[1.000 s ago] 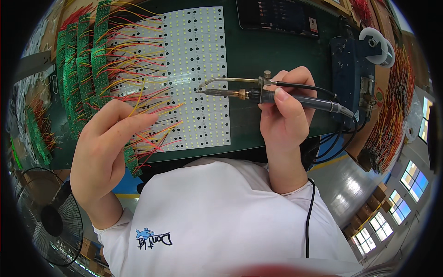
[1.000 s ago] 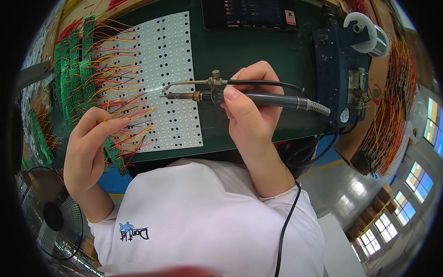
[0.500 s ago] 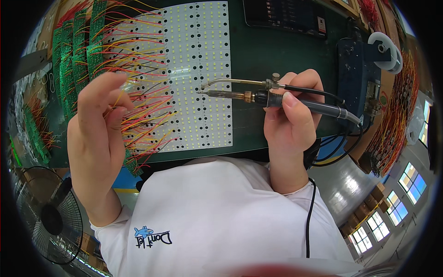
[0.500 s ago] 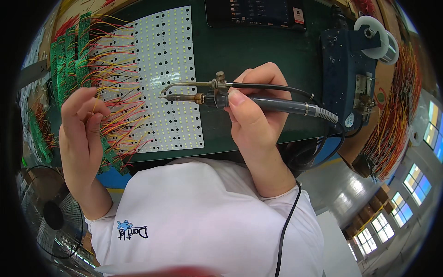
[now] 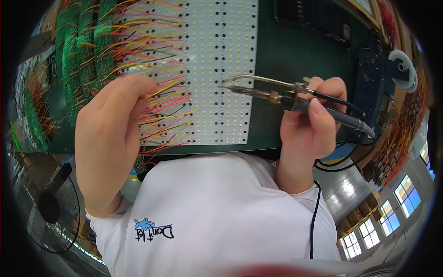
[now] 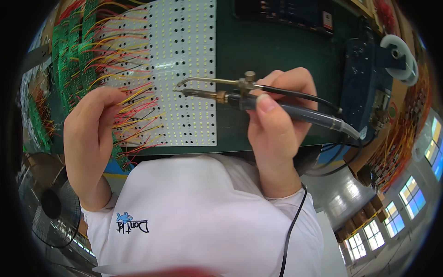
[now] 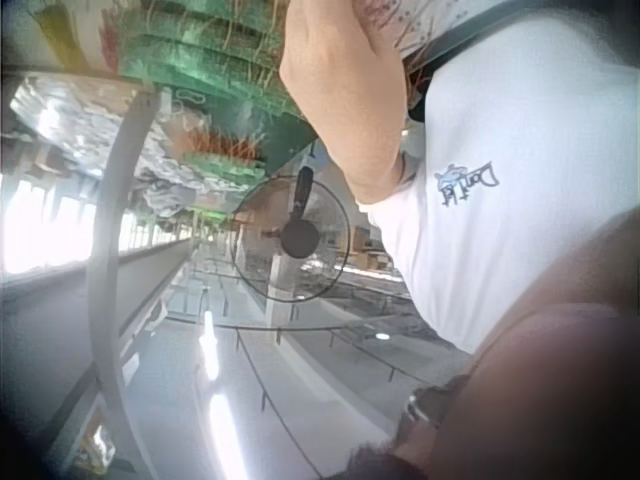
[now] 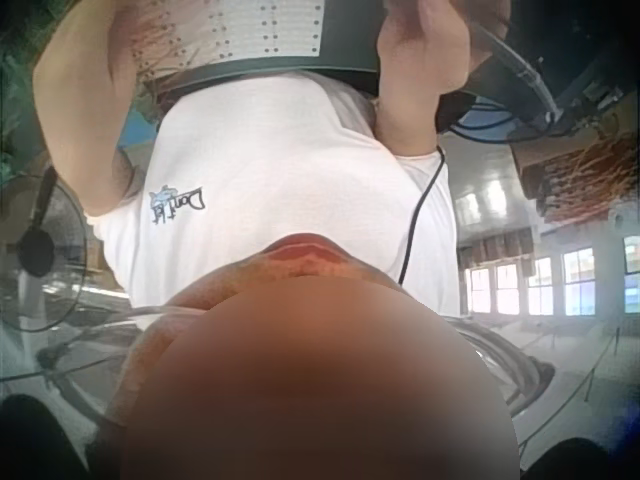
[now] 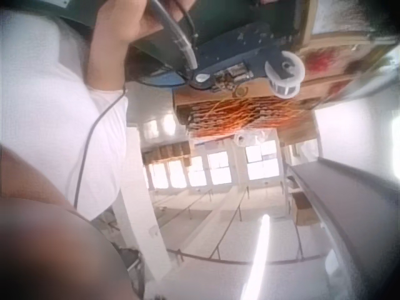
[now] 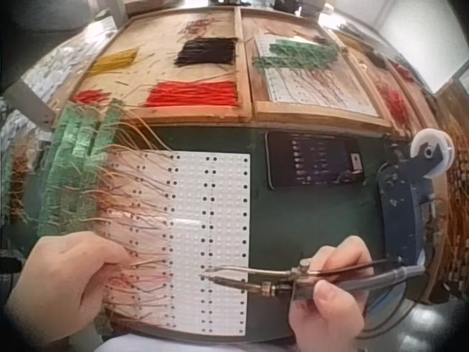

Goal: The person solders electrical wires onto a large LED panel using a soldering iron.

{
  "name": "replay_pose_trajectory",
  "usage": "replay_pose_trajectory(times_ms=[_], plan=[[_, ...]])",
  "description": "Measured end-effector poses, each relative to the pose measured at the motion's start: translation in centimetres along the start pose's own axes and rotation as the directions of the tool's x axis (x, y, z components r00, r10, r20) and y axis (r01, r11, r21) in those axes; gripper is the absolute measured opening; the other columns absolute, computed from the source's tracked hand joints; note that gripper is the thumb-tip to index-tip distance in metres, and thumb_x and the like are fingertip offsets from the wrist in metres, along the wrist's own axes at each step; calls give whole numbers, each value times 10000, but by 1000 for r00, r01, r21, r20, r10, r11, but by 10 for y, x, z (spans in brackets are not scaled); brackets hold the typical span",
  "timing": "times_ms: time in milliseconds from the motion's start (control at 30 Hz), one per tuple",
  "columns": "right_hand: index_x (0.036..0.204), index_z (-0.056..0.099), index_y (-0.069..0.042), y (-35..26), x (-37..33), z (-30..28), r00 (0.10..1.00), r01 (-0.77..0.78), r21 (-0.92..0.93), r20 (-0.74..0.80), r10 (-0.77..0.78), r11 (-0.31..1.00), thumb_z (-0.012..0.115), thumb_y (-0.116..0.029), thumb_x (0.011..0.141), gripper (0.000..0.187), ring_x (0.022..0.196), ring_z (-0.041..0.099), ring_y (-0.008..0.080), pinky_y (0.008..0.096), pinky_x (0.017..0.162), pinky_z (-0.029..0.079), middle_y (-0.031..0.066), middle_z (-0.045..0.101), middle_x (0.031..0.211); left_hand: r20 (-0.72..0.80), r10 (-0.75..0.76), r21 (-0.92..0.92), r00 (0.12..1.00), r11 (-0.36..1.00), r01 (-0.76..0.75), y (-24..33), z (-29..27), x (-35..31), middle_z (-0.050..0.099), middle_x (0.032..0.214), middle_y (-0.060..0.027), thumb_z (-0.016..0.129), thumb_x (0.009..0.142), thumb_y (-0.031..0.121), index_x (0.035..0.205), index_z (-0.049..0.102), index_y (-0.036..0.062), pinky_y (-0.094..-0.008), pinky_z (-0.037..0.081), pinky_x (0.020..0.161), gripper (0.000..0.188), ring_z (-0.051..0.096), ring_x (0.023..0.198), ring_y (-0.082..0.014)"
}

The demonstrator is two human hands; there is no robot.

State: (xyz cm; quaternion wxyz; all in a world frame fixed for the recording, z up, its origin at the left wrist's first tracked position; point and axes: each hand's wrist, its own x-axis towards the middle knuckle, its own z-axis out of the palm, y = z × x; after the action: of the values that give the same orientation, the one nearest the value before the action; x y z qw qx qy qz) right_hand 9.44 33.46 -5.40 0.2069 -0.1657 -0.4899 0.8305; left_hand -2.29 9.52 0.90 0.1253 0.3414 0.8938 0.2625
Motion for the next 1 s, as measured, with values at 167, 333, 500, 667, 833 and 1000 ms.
replay_pose_trajectory(times_ms=[167, 333, 500, 667, 833, 1000], plan=[[862, 443, -21, 1, 0, 5, 1000, -1, 28, 5, 1, 1000, 561, -75, 775, 156, 641, 439, 119, 229, 625, 398, 87, 516, 731, 56, -48, 12, 997, 999, 47, -8, 6, -4, 647, 899, -136, 565, 790, -111, 974, 601, -5, -357, 511, 706, 215, 638, 804, -319], [858, 444, -20, 2, 2, 4, 999, 41, -35, 15, -41, 999, 553, -76, 771, 150, 614, 426, 109, 227, 573, 379, 87, 509, 706, 70, 32, -148, 997, 989, -21, -19, 9, 1, 639, 830, -124, 608, 796, -69, 929, 614, -4, -326, 492, 632, 149, 611, 704, -292], [821, 429, -35, 3, -1, 7, 999, 52, -62, 12, -52, 997, 566, -83, 749, 163, 548, 381, 103, 225, 510, 344, 86, 486, 684, 166, 63, -168, 984, 985, -35, -23, 3, 2, 618, 768, -115, 631, 806, -34, 884, 605, 2, -315, 462, 577, 89, 593, 644, -269], [813, 418, -39, 8, 1, 10, 988, 126, -114, 109, -114, 985, 589, -92, 734, 195, 530, 377, 101, 231, 507, 353, 83, 476, 676, 201, 14, -125, 979, 992, 11, -21, 12, -3, 611, 734, -101, 637, 825, 5, 874, 589, 24, -328, 454, 558, 71, 594, 627, -263], [813, 421, -33, 8, 1, 12, 990, 108, -134, 108, -93, 985, 589, -86, 733, 194, 527, 388, 102, 228, 503, 357, 82, 470, 668, 205, 6, 3, 979, 1000, -7, -20, 22, -8, 623, 724, -90, 641, 835, 41, 907, 574, 57, -359, 458, 554, 100, 609, 639, -282], [815, 424, -30, 9, 1, 13, 989, 105, -131, 114, -90, 986, 588, -88, 738, 190, 526, 391, 101, 224, 499, 356, 83, 470, 666, 312, 57, 93, 948, 992, -91, -23, 20, -12, 602, 687, -81, 642, 837, 69, 893, 569, 83, -388, 443, 545, 93, 591, 612, -281]])
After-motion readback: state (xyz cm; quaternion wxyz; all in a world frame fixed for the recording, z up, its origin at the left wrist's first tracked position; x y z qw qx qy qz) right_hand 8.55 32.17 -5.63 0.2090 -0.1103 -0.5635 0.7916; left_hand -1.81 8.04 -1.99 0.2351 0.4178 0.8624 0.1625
